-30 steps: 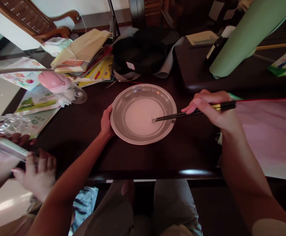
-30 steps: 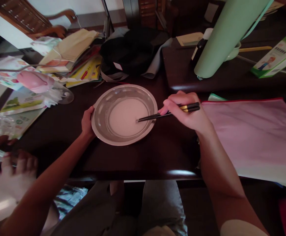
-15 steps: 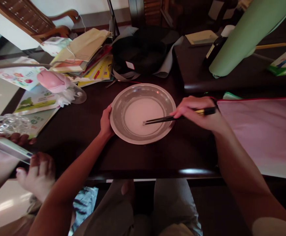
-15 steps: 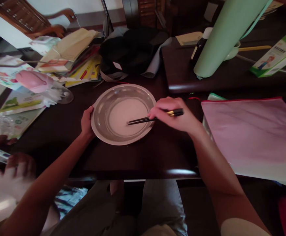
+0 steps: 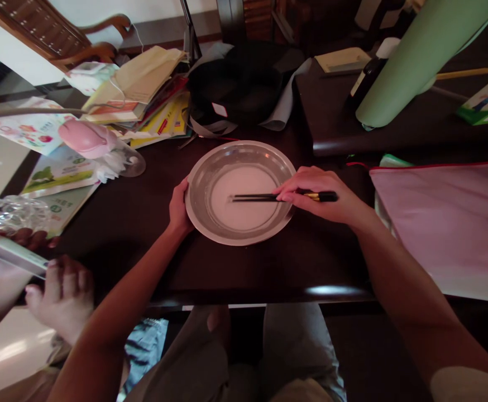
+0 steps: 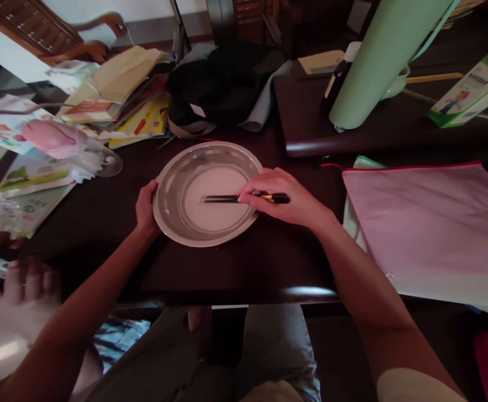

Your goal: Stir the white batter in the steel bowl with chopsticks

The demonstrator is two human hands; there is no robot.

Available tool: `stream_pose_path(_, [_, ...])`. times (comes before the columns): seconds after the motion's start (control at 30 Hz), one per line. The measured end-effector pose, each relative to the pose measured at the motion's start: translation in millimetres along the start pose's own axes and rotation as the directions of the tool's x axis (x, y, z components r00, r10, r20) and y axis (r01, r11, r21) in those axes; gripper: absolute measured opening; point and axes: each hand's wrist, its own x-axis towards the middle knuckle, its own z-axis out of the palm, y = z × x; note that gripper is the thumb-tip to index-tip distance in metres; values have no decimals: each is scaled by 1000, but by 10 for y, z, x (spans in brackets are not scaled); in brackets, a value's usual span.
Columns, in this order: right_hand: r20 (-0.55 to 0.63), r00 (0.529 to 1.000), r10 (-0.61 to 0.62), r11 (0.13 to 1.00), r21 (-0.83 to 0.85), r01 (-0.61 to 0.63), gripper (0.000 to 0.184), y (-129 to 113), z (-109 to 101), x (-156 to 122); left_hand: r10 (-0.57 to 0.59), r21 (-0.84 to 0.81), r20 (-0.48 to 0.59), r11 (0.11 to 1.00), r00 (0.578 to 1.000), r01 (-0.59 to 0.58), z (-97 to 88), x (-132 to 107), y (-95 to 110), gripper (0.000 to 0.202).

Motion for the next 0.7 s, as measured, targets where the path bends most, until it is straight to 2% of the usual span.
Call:
stream_pose_path(0.1, [-182, 981, 68, 990, -107, -89, 18, 33, -89, -29, 10, -1, -5, 1000, 1000, -10, -6, 4, -11, 17])
stream_pose_path(0.17, [-270, 953, 136, 983, -79, -163, 27, 18, -185, -70, 10, -7, -21, 1000, 1000, -10, -8, 6, -21, 17])
stream_pose_path(0.2, [-263, 952, 159, 983, -45, -177, 30, 1, -209, -82, 7, -11, -30, 1000, 1000, -8, -9, 8, -24, 17])
stream_pose_path(0.27, [-147, 978, 147, 989, 21, -145, 29, -35, -186, -74, 1, -17, -33, 1000, 999, -1, -11, 11, -24, 17])
stream_pose_path(0.33, [-15, 998, 63, 997, 44, -62, 22, -49, -98, -34, -6, -23, -19, 1000, 1000, 6, -11, 15, -17, 17])
stream_pose_path(0.37, [11, 1000, 24, 999, 34, -24, 17, -43, -56, -13, -9, -26, -9, 1000, 1000, 8, -11, 16, -13, 17])
stream_pose_path(0.43, [-32, 999, 4, 1000, -28, -5, 12, -12, -31, 4, -13, -32, -1, 999, 1000, 13, -8, 17, -5, 18])
stream_pose_path(0.5, [-167, 984, 55, 994, -79, -69, 16, 18, -96, -21, -11, -31, -16, 999, 1000, 10, -5, 15, -5, 19])
stream_pose_path(0.57, [-262, 957, 123, 988, -55, -142, 24, 23, -190, -65, 1, -20, -31, 1000, 1000, -2, -3, 11, -11, 19])
stream_pose_path(0.63, [-219, 962, 161, 987, 18, -161, 30, 2, -222, -87, 12, -11, -32, 1000, 999, -12, -4, 7, -17, 19])
stream_pose_path(0.7, [-81, 990, 119, 991, 68, -114, 26, -22, -159, -65, 13, -12, -18, 1000, 1000, -13, -4, 5, -16, 20])
